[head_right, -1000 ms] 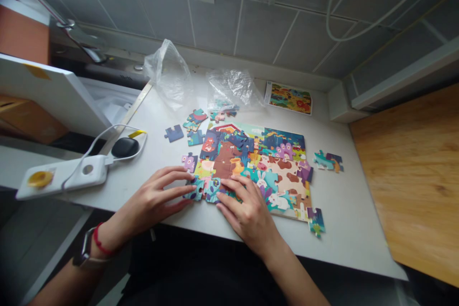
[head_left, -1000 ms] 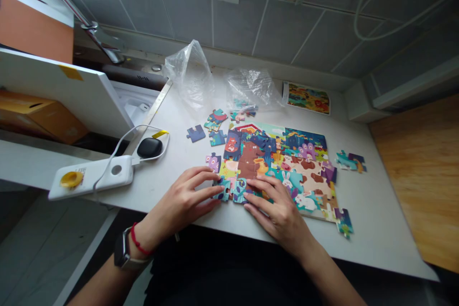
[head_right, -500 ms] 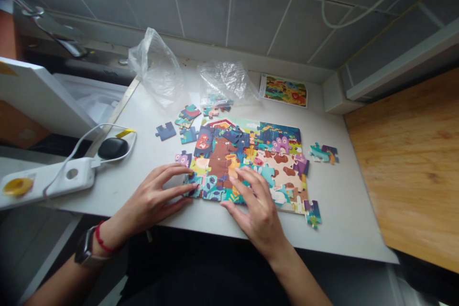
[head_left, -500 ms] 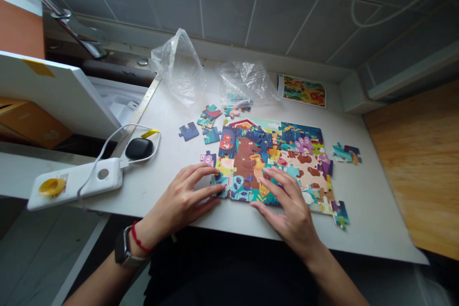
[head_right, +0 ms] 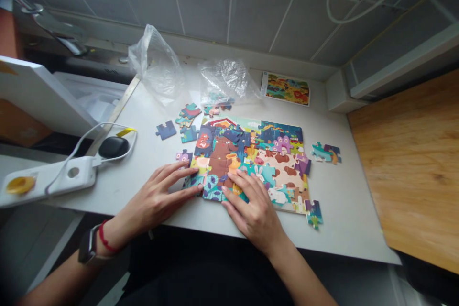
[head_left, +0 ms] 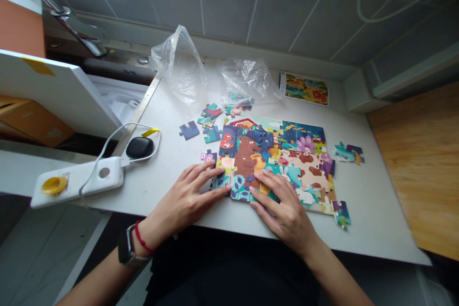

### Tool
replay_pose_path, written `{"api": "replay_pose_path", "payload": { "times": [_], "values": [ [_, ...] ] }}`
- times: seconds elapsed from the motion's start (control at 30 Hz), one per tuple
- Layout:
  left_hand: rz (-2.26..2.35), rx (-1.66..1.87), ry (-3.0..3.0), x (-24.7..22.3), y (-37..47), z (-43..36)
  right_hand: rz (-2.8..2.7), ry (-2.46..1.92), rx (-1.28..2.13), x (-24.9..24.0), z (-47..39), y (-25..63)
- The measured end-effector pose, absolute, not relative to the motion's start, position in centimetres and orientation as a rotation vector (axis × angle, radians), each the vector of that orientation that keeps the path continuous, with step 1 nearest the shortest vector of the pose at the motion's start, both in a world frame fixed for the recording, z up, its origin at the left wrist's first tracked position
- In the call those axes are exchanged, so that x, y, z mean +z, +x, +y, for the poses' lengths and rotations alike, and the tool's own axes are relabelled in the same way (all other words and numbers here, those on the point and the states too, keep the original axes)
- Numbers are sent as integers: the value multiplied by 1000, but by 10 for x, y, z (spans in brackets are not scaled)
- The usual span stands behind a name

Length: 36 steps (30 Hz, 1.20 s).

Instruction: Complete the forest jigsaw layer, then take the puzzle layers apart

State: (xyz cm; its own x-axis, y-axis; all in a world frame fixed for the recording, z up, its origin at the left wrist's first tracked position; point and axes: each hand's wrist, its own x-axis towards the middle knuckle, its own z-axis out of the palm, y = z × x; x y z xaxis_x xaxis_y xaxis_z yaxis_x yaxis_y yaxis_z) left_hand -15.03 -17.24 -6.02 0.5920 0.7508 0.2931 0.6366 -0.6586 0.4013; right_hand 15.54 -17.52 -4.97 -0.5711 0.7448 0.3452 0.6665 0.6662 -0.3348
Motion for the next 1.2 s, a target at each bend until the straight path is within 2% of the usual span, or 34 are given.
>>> {"api": "replay_pose_path", "payload": {
  "times": [0.9, 1.2],
  "values": [
    [1114, 650, 2597, -59, -148, -173, -2494, -1119, 221, -50, -176, 153],
    [1214, 771, 2545, -61, -144, -176, -2482, -1139, 218, -47, -177, 151]
  ]
}}
